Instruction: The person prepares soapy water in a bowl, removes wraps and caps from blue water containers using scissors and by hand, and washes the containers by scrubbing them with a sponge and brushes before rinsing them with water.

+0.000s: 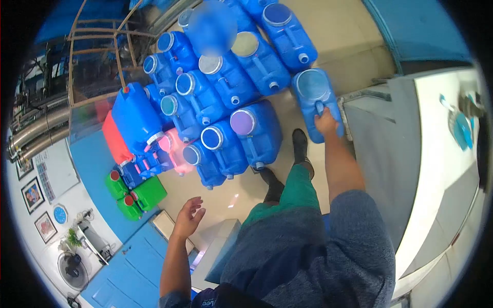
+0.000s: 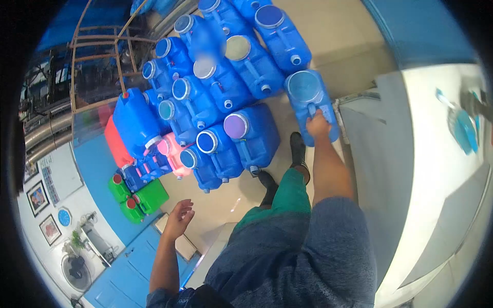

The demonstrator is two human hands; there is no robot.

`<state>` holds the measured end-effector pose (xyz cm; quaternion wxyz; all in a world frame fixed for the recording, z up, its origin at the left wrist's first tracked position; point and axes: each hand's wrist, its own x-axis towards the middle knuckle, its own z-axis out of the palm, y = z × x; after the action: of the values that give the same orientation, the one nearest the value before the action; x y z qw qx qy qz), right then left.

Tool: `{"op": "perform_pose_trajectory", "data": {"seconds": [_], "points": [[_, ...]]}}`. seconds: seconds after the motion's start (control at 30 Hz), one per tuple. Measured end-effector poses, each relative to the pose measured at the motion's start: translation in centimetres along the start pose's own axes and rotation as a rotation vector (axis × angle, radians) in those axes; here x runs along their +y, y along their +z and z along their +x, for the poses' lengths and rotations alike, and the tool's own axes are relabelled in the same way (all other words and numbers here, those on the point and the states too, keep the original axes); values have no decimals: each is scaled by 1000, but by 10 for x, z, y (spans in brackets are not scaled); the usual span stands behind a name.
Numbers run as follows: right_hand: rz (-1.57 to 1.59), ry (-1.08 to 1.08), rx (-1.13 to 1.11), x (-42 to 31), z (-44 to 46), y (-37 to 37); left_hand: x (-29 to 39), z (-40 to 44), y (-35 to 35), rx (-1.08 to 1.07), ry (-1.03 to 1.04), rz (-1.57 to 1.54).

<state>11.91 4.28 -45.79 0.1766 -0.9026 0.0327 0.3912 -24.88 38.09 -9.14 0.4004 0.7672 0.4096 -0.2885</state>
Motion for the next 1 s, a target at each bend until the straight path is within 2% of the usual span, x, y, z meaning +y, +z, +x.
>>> {"op": "perform_pose_trajectory", "data": {"seconds": [0.07,0.13,0.2,0.27,0.33,0.4,0.47,0.53,0.6,0.67,0.73,0.8,0.83,0.87,0.93,1.0], "points": [[41,57,93,-3,-44,-16,16,9,-6,-34,98,-18],[79,-1,336,6,-101,-26,35,17,-18,-64,202,-39],[138,-20,378,17,-163,-57,59,27,-33,-63,385,191],[190,-50,422,25,-228,-92,93,34,-47,-40,503,233],[457,-141,499,41,-293,-114,138,40,-57,-23,627,332],[634,-173,511,48,-362,-144,189,25,-61,43,803,323],[690,-271,627,66,-422,-164,227,25,-58,133,1110,378],[804,-348,774,82,-477,-179,267,15,-51,189,1326,387],[1075,-386,812,150,-506,-163,313,-29,-45,222,1422,371],[1399,-461,972,198,-538,-149,356,-72,-36,-125,1408,435],[1437,-401,1097,241,-585,-145,393,-118,-15,-147,1522,473],[1536,-404,1227,279,-631,-140,425,-171,17,-26,1771,285],[1562,-448,1291,302,-649,-133,441,-186,41,113,1920,259],[1564,-440,1344,321,-665,-127,456,-205,65,83,1962,260],[1198,-373,1582,355,-688,-118,485,-243,118,430,2153,302],[878,-234,1743,387,-708,-109,515,-270,179,401,2213,276]]}}
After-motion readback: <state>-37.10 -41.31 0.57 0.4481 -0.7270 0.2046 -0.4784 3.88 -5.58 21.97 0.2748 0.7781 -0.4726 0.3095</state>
